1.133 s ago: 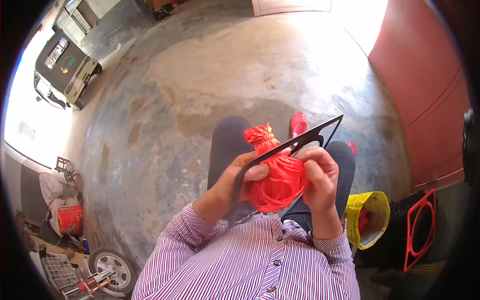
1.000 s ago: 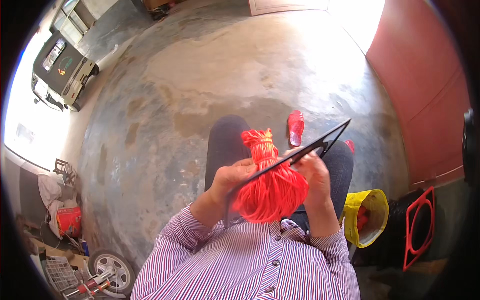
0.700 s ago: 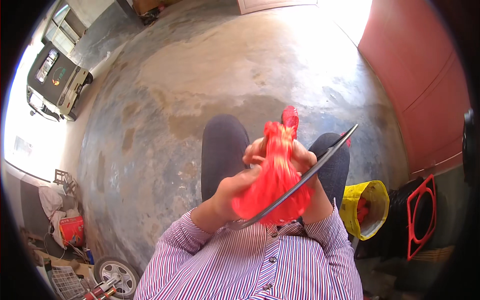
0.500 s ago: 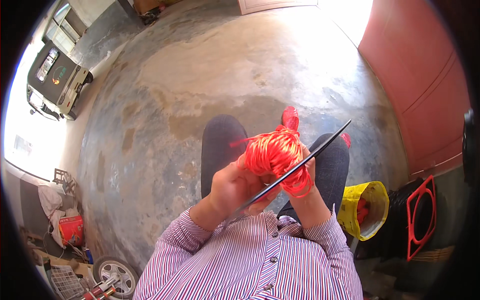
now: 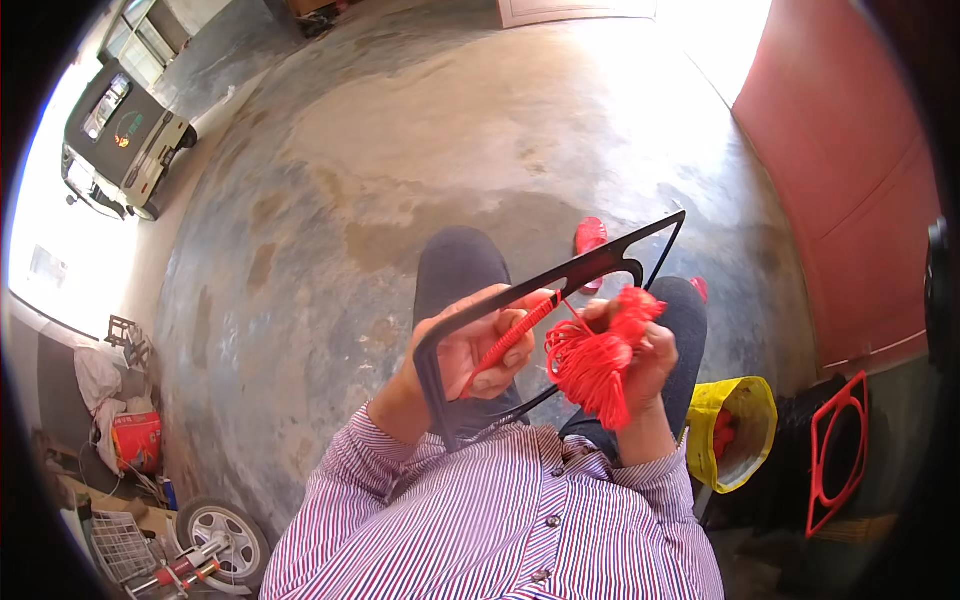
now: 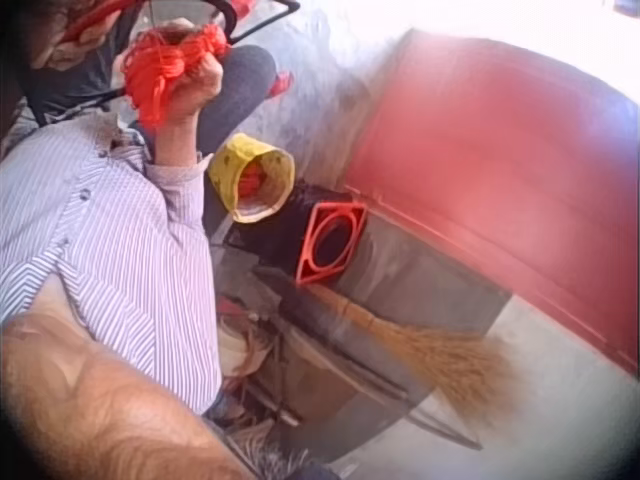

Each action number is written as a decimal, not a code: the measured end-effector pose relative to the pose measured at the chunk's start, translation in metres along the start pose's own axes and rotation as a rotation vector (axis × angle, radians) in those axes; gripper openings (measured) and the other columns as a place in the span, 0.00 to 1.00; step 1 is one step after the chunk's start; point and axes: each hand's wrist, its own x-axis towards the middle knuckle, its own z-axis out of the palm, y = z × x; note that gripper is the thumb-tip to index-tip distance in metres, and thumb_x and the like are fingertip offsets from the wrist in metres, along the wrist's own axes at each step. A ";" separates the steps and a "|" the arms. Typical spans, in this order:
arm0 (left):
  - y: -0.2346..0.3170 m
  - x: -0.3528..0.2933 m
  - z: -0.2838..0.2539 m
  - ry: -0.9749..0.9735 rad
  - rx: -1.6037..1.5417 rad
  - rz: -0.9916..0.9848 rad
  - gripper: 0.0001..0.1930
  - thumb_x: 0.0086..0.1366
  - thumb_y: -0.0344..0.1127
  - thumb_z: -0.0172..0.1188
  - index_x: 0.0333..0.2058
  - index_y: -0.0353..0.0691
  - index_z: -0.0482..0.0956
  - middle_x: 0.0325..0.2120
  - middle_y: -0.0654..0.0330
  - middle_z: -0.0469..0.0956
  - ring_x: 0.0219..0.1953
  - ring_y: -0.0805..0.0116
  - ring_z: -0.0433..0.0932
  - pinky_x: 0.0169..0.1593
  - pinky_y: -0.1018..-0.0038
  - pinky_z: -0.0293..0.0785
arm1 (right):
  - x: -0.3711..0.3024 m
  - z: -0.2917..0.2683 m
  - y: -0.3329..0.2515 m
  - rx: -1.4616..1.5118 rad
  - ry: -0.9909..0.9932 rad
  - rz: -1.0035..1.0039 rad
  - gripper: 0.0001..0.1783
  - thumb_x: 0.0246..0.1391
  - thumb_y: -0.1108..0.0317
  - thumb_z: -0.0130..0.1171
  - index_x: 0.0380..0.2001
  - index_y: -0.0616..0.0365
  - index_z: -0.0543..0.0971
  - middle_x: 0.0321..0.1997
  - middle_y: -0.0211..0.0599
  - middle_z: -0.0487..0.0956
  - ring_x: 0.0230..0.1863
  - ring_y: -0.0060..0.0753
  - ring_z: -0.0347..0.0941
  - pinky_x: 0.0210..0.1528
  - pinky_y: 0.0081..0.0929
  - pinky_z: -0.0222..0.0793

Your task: Wrapping red plastic string around a black plastic furniture frame.

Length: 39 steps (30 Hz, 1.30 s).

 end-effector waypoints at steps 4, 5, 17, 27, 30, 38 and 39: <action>0.005 -0.001 -0.003 0.126 0.076 0.035 0.30 0.70 0.41 0.56 0.67 0.43 0.60 0.25 0.60 0.68 0.15 0.78 0.61 0.15 0.83 0.55 | -0.005 0.019 -0.011 -0.143 -0.104 -0.079 0.26 0.54 0.55 0.52 0.52 0.60 0.70 0.47 0.54 0.77 0.51 0.52 0.75 0.57 0.51 0.68; 0.006 0.000 -0.004 0.077 0.036 0.068 0.29 0.71 0.38 0.56 0.68 0.46 0.59 0.23 0.61 0.68 0.14 0.79 0.60 0.15 0.83 0.54 | -0.005 0.019 -0.010 -0.213 -0.134 -0.080 0.29 0.53 0.56 0.57 0.54 0.60 0.69 0.45 0.55 0.77 0.49 0.53 0.75 0.56 0.50 0.69; 0.005 -0.001 -0.026 0.065 0.011 0.082 0.26 0.73 0.36 0.52 0.67 0.43 0.62 0.22 0.60 0.69 0.13 0.79 0.59 0.13 0.83 0.56 | -0.005 0.021 -0.015 -0.119 0.040 -0.134 0.22 0.67 0.53 0.48 0.53 0.60 0.69 0.40 0.44 0.78 0.42 0.42 0.77 0.48 0.43 0.74; 0.003 0.001 -0.035 0.073 -0.011 0.123 0.23 0.73 0.36 0.51 0.65 0.43 0.64 0.22 0.59 0.70 0.13 0.79 0.60 0.14 0.84 0.60 | 0.012 -0.028 -0.072 0.132 0.094 -0.374 0.17 0.66 0.56 0.52 0.51 0.53 0.76 0.54 0.44 0.79 0.56 0.48 0.74 0.63 0.56 0.64; 0.002 0.003 -0.032 0.066 -0.004 0.094 0.23 0.73 0.36 0.51 0.65 0.44 0.65 0.22 0.60 0.70 0.14 0.79 0.60 0.14 0.84 0.60 | 0.012 -0.051 -0.079 0.143 0.177 -0.342 0.17 0.65 0.56 0.53 0.47 0.56 0.78 0.49 0.45 0.81 0.53 0.49 0.76 0.61 0.56 0.67; 0.002 0.007 -0.030 0.090 0.014 0.079 0.22 0.71 0.38 0.55 0.63 0.47 0.68 0.24 0.63 0.70 0.15 0.80 0.61 0.17 0.83 0.58 | -0.008 0.053 -0.031 -0.376 0.044 0.035 0.32 0.51 0.75 0.59 0.61 0.64 0.67 0.53 0.46 0.78 0.56 0.44 0.75 0.64 0.42 0.66; 0.001 0.007 -0.031 0.080 0.003 0.062 0.23 0.72 0.41 0.53 0.64 0.45 0.67 0.24 0.61 0.71 0.15 0.79 0.62 0.17 0.82 0.60 | -0.011 0.058 -0.031 -0.485 -0.066 0.115 0.36 0.48 0.77 0.60 0.63 0.65 0.65 0.54 0.47 0.78 0.57 0.42 0.74 0.64 0.39 0.65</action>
